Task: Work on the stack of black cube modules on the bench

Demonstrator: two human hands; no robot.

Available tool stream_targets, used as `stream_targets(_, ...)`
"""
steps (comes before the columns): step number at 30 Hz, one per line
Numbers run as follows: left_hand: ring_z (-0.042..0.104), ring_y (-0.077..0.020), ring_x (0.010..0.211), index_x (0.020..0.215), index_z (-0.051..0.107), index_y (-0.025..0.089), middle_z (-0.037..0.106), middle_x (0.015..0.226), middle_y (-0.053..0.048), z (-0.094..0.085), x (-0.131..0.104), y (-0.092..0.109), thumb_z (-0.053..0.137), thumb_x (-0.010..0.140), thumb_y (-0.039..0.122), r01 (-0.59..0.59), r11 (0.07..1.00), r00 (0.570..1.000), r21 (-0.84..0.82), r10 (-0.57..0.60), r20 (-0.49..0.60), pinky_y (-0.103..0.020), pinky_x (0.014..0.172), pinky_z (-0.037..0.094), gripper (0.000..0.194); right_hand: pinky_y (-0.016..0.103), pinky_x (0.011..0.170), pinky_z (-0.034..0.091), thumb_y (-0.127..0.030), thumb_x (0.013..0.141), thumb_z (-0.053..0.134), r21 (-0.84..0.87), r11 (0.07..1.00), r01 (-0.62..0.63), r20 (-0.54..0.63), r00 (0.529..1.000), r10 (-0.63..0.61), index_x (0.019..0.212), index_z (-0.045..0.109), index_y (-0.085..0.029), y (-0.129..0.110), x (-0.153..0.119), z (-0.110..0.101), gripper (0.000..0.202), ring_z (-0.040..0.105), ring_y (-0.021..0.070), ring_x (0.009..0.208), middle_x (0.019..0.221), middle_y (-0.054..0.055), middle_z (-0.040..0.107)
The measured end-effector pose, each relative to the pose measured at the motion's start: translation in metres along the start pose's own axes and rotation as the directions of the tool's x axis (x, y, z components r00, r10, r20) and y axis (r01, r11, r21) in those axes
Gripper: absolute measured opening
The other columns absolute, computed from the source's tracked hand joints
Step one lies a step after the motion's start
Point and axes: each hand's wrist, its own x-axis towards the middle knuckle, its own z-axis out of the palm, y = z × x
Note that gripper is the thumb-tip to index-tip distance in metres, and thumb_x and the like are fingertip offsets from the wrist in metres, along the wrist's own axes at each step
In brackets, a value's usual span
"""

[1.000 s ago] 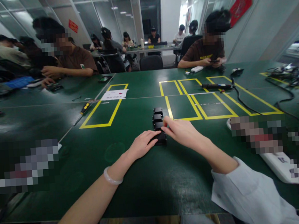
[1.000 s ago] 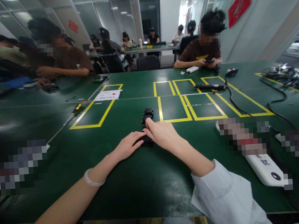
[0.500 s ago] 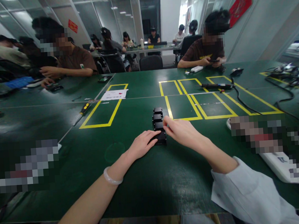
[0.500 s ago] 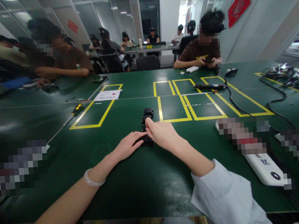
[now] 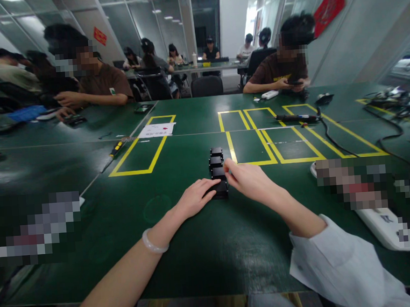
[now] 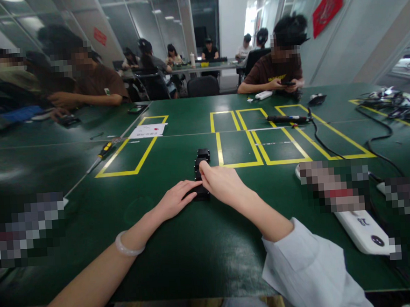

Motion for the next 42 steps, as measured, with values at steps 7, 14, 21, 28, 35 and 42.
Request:
stream_targets(7, 0.052, -0.0200, 0.109, 0.134, 0.043, 0.027, 0.056, 0.124, -0.004, -0.0003, -0.0003, 0.0003, 0.037, 0.097, 0.035, 0.002, 1.000, 1.000, -0.005, -0.002, -0.003, -0.036, 0.097, 0.041, 0.038, 0.024, 0.054, 0.025, -0.036, 0.096, 0.035, 0.003, 1.000, -0.011, 0.028, 1.000, 0.011, 0.101, 0.046, -0.021, -0.0003, 0.0005, -0.0011, 0.019, 0.061, 0.0159, 0.068, 0.078, 0.002, 0.067)
stream_targets(14, 0.051, -0.0198, 0.111, 0.135, 0.043, 0.028, 0.054, 0.126, -0.004, -0.0009, -0.0002, 0.0001, 0.037, 0.098, 0.035, 0.004, 1.000, 1.000, -0.008, -0.003, 0.006, -0.036, 0.098, 0.041, 0.039, 0.024, 0.052, 0.023, -0.027, 0.095, 0.033, -0.022, 1.000, 0.000, 0.018, 1.000, 0.001, 0.103, 0.046, -0.020, 0.0001, 0.0003, 0.0001, 0.016, 0.060, 0.0149, 0.065, 0.079, 0.003, 0.067)
stream_targets(21, 0.052, -0.0198, 0.109, 0.134, 0.043, 0.027, 0.054, 0.125, -0.004, 0.0005, -0.0002, -0.0006, 0.036, 0.098, 0.036, 0.005, 1.000, 1.000, 0.002, -0.005, 0.002, -0.035, 0.095, 0.042, 0.038, 0.024, 0.053, 0.025, -0.034, 0.095, 0.036, 0.000, 1.000, 0.010, 0.014, 1.000, -0.010, 0.101, 0.046, -0.020, -0.0005, -0.0010, -0.0017, 0.017, 0.062, 0.0160, 0.068, 0.079, 0.002, 0.067)
stream_targets(28, 0.050, -0.0202, 0.111, 0.135, 0.043, 0.027, 0.055, 0.125, -0.004, 0.0006, -0.0002, -0.0008, 0.037, 0.098, 0.036, 0.006, 1.000, 1.000, 0.010, -0.006, 0.009, -0.036, 0.097, 0.041, 0.038, 0.024, 0.052, 0.024, -0.032, 0.095, 0.035, -0.034, 0.999, 0.002, 0.026, 1.000, -0.001, 0.101, 0.047, -0.021, 0.0013, 0.0007, 0.0004, 0.018, 0.062, 0.0167, 0.066, 0.076, 0.002, 0.067)
stream_targets(35, 0.051, -0.0204, 0.111, 0.135, 0.043, 0.027, 0.054, 0.126, -0.004, -0.0008, -0.0003, 0.0003, 0.036, 0.098, 0.035, 0.006, 1.000, 1.000, 0.003, -0.006, 0.011, -0.036, 0.097, 0.041, 0.039, 0.025, 0.053, 0.024, -0.028, 0.094, 0.035, 0.001, 1.000, 0.012, 0.012, 1.000, -0.012, 0.104, 0.046, -0.020, 0.0009, 0.0001, 0.0004, 0.016, 0.060, 0.0151, 0.066, 0.080, 0.002, 0.067)
stream_targets(42, 0.051, -0.0199, 0.110, 0.134, 0.043, 0.027, 0.054, 0.126, -0.003, 0.0006, -0.0003, -0.0004, 0.036, 0.098, 0.036, 0.005, 1.000, 1.000, 0.011, -0.005, 0.007, -0.036, 0.097, 0.041, 0.038, 0.024, 0.053, 0.025, -0.037, 0.096, 0.034, 0.012, 1.000, 0.006, 0.022, 1.000, -0.007, 0.100, 0.046, -0.021, -0.0007, -0.0007, -0.0010, 0.021, 0.061, 0.0156, 0.067, 0.077, 0.002, 0.067)
